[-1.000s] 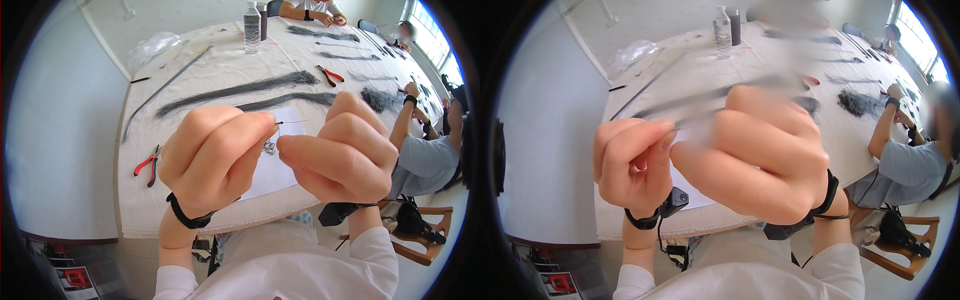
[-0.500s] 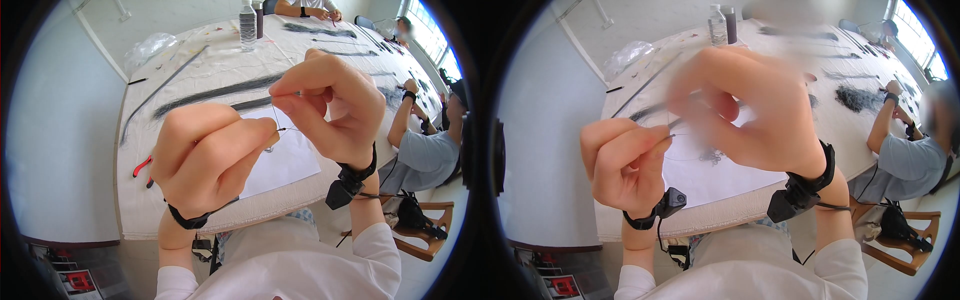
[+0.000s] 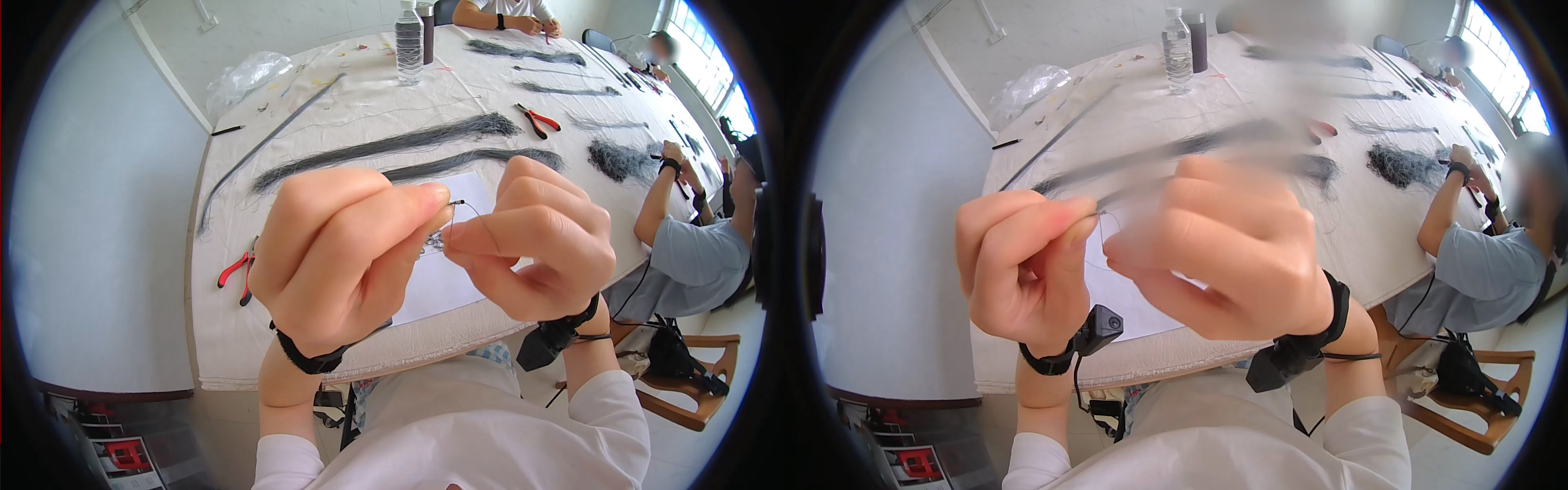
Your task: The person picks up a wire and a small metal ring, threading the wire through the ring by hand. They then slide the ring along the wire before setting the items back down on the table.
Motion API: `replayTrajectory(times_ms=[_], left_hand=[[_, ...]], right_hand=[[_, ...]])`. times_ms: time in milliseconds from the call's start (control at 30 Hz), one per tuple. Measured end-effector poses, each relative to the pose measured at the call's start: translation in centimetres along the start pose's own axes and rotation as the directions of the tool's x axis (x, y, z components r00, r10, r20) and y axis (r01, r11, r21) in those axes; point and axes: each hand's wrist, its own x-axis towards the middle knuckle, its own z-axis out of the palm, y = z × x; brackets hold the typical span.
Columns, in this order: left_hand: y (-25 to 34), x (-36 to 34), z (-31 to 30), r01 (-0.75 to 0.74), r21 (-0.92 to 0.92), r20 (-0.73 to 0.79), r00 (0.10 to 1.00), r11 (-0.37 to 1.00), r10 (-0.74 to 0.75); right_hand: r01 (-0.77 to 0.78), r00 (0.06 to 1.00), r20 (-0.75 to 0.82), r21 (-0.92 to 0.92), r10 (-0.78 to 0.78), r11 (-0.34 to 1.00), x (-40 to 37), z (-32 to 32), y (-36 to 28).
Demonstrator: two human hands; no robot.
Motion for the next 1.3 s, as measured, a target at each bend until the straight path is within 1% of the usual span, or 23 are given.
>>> replayTrajectory(times_ms=[67,100,167,200,267,367,400,433,533,567,633,767,833,900,933,967,1033,1067,1100,1167,1200,1233,1300], left_hand=[[0.0,0.0,0.1,-0.005,0.005,0.003,1.000,1.000,0.005],[0.0,0.0,0.1,-0.010,0.005,0.013,1.000,1.000,0.010],[0.0,0.1,0.1,-0.014,0.003,0.025,1.000,1.000,0.014],[-0.1,0.1,0.0,-0.022,0.005,0.043,0.999,1.000,0.022],[-0.1,0.2,0.1,-0.030,0.008,0.062,0.998,1.000,0.030],[0.2,0.5,0.2,-0.062,-0.011,0.050,0.997,0.998,0.062],[0.4,0.5,0.0,-0.037,-0.011,0.077,0.996,0.999,0.038],[0.7,0.5,-0.1,-0.012,-0.010,0.105,0.994,1.000,0.013],[1.0,0.4,-0.3,-0.028,0.007,0.093,0.995,1.000,0.027],[0.9,0.3,-0.2,-0.028,0.007,0.093,0.995,1.000,0.028],[0.8,0.0,0.0,-0.047,-0.022,0.029,0.998,0.999,0.048],[0.8,-0.1,0.0,-0.034,-0.018,0.014,0.999,0.999,0.034],[0.6,-0.1,0.0,-0.050,0.005,0.010,0.999,0.999,0.050],[0.6,0.0,-0.2,-0.040,0.015,0.019,0.999,0.999,0.040],[0.7,0.1,-0.2,-0.031,0.025,0.028,0.999,0.999,0.030],[0.5,0.0,-0.2,-0.031,0.025,0.028,0.999,0.999,0.030],[0.2,-0.1,0.0,-0.056,0.036,0.011,0.998,0.998,0.056],[0.3,-0.1,0.0,-0.057,0.036,0.012,0.998,0.998,0.056],[0.4,0.1,-0.1,-0.050,0.044,0.033,0.998,0.998,0.049],[0.5,0.2,-0.1,-0.044,0.049,0.056,0.998,0.998,0.041],[0.5,0.2,0.0,-0.043,0.047,0.049,0.998,0.998,0.041],[0.5,0.2,0.1,-0.042,0.046,0.042,0.998,0.998,0.040],[0.7,0.1,-0.1,-0.048,0.056,0.059,0.997,0.997,0.045]], right_hand=[[0.103,0.994,-0.037,-0.052,-0.105,0.993,-0.1,0.1,-0.1],[0.103,0.994,-0.037,-0.052,-0.105,0.993,-0.1,0.0,-0.3],[0.124,0.990,-0.041,-0.169,-0.132,0.978,0.1,-0.4,-0.9],[0.123,0.990,-0.042,-0.170,-0.131,0.978,0.4,-0.6,-0.9],[0.219,0.972,-0.036,-0.212,-0.232,0.952,1.1,-1.2,-0.5],[0.254,0.966,0.025,-0.244,-0.256,0.936,2.1,-2.3,0.2],[0.239,0.970,0.097,-0.258,-0.221,0.936,2.7,-2.9,0.0],[0.238,0.971,0.097,-0.258,-0.220,0.936,2.8,-2.9,0.2],[-0.002,0.999,0.050,-0.040,0.004,0.999,2.6,-1.9,1.0],[-0.001,0.999,0.050,-0.040,0.003,0.999,2.3,-1.7,1.2],[-0.083,0.992,0.100,0.064,0.076,0.994,1.7,-1.4,1.7],[-0.088,0.995,0.059,0.160,0.080,0.983,0.5,-0.4,1.4],[-0.094,0.996,0.028,0.157,0.090,0.983,0.1,-0.1,1.0],[0.000,1.000,0.026,0.058,-0.001,0.998,0.1,-0.2,0.6],[0.042,0.999,0.016,0.050,-0.043,0.998,0.1,-0.2,0.5],[0.042,0.999,0.016,0.051,-0.043,0.998,0.0,-0.1,0.1],[0.070,0.997,-0.036,-0.080,-0.073,0.994,-0.3,0.0,-0.7],[0.120,0.992,-0.021,-0.178,-0.126,0.977,-0.5,-0.3,-0.7],[0.121,0.992,-0.021,-0.178,-0.126,0.977,-0.4,-0.5,-0.8],[0.235,0.970,0.026,-0.364,-0.242,0.902,0.2,-1.1,-1.3],[0.267,0.957,-0.003,-0.382,-0.290,0.885,0.5,-1.2,-1.2],[0.265,0.958,-0.002,-0.385,-0.288,0.884,1.1,-1.6,-1.7],[0.198,0.980,0.113,-0.450,-0.164,0.871,2.5,-2.3,-2.8]])
